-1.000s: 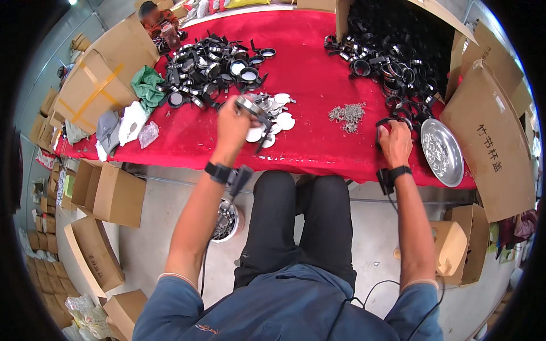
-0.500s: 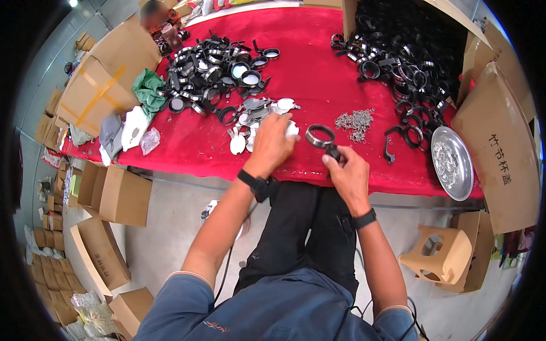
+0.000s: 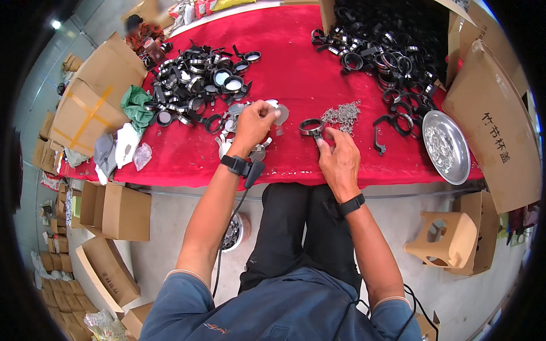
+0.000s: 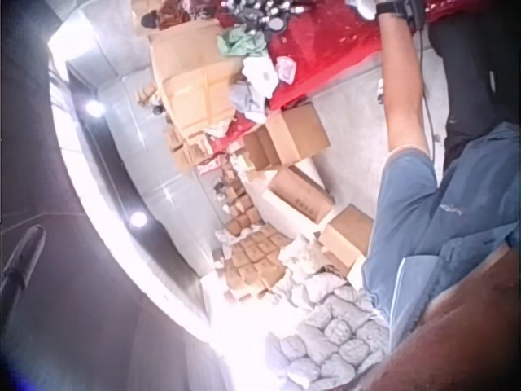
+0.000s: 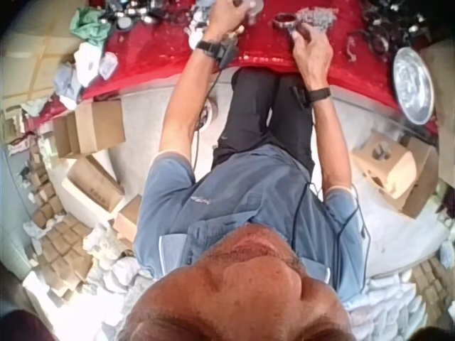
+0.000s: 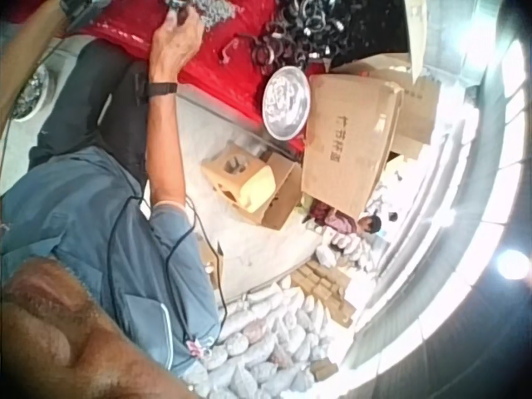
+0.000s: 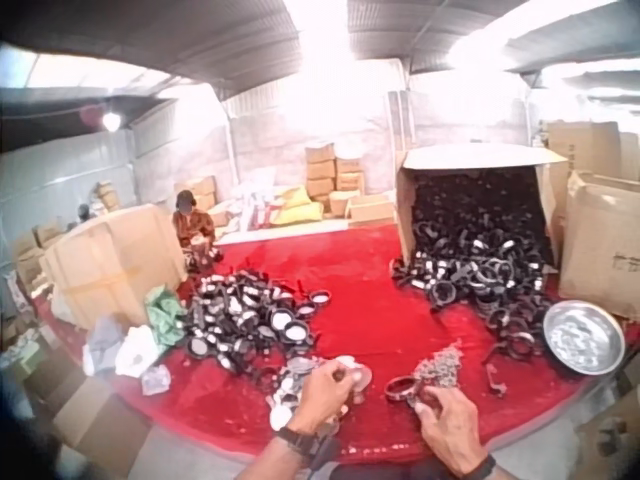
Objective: The person is manually assembling small mechanical components at a table in a warehouse environment.
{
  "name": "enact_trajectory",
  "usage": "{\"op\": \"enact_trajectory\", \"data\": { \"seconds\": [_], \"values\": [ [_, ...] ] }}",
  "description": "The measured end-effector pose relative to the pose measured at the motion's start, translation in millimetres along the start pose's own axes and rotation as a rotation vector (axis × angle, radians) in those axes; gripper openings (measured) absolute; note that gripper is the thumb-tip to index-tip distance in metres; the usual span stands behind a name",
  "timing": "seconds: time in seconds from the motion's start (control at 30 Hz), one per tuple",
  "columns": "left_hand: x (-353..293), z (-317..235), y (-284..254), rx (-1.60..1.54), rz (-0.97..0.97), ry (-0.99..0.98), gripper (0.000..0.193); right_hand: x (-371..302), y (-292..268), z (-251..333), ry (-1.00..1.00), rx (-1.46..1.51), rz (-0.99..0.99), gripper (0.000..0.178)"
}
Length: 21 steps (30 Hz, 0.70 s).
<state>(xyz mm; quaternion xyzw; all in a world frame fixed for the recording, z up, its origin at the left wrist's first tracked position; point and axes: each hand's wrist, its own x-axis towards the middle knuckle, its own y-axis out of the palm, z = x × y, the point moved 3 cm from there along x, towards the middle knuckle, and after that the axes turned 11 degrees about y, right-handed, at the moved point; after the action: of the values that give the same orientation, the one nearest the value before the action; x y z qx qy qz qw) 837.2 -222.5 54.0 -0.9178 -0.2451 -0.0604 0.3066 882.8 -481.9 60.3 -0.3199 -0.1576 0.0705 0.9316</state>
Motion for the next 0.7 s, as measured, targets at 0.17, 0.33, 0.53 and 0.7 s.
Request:
{"op": "enact_trajectory", "data": {
  "seconds": [0.17, 0.33, 0.53, 0.7],
  "values": [
    [-18, -34, 23, -0.752, 0.041, -0.085, 0.027, 9, 6, 28, 0.202, 0.53, 0.284, 0.037],
    [-32, -33, 39, -0.9, 0.029, -0.134, 0.026, 7, 1, 30, 0.349, 0.666, 0.34, 0.025],
    [-31, -30, 58, -1.061, 0.083, -0.298, 0.024, 5, -9, 22, -0.279, 0.253, -0.05, 0.029],
    [-22, -21, 66, -0.727, -0.02, -0.273, 0.029, 22, -3, 17, -0.178, 0.222, -0.043, 0.022]
  ]
}}
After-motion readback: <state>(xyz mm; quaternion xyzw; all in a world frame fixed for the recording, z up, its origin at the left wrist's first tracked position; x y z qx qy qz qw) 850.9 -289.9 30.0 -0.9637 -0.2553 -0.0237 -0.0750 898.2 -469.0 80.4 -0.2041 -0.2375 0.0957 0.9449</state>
